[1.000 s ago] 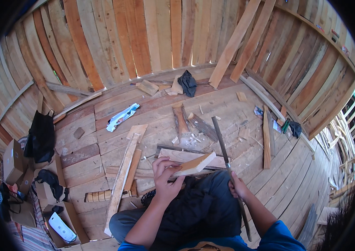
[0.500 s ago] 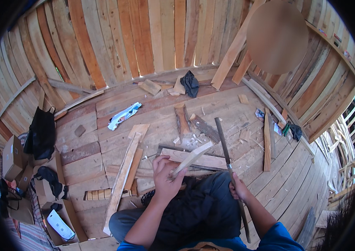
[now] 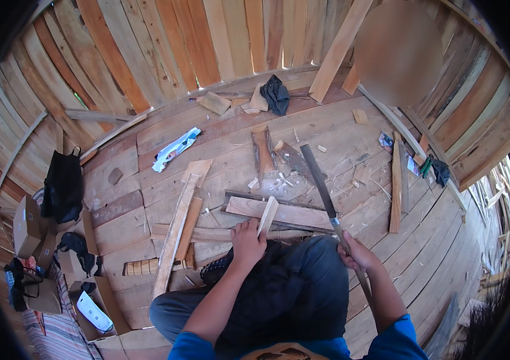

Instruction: The person saws a small wooden block using a hand-held pull saw while sitting on a wooden floor.

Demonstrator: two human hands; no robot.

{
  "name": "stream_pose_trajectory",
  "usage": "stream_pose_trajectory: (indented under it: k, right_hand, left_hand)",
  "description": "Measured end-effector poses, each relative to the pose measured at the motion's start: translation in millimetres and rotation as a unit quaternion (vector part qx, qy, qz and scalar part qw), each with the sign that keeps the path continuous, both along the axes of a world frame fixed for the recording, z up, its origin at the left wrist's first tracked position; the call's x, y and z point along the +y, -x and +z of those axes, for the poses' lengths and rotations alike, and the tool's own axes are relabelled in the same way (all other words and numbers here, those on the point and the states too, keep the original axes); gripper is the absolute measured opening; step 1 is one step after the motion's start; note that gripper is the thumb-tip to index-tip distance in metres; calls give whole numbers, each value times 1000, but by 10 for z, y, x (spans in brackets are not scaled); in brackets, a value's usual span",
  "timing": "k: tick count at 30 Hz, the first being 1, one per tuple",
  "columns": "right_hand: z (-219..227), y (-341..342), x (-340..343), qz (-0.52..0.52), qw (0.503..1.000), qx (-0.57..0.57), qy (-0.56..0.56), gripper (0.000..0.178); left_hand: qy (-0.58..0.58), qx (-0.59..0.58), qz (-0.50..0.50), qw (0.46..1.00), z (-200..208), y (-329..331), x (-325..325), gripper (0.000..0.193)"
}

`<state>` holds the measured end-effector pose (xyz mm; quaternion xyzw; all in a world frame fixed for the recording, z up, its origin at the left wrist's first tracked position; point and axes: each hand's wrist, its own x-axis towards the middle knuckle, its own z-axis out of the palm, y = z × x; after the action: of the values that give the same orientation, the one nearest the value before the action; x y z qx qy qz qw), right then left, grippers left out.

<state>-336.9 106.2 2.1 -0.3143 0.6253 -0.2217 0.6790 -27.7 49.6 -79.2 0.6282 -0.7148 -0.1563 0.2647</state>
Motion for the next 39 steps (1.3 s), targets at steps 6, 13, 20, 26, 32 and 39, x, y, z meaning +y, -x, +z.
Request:
stream_pose_trajectory:
  k: [6, 13, 20, 26, 32, 39]
  right_hand:
    - [-434, 285, -496, 67, 979, 148, 123, 53]
    - [-1136, 409, -727, 121, 979, 125, 107, 47]
    - [-1030, 140, -891, 109, 978, 56, 166, 45]
    - [-1084, 34, -965, 149, 932, 150, 293, 40]
    - [-1186, 88, -1007, 172, 952, 152, 202, 40]
    - [-1152, -10, -1101, 156, 924, 158, 311, 39]
  left_hand:
    - [-53, -98, 5, 994, -291, 647, -347, 25]
    - [-181, -131, -20, 974, -225, 945, -543, 30]
    - [-153, -75, 12, 985, -306, 931, -604, 29]
    - [-155, -72, 11, 985, -316, 975, -608, 27]
    - [-162, -73, 22, 984, -321, 985, -605, 26]
    - [-117, -71, 30, 990, -418, 970, -613, 23]
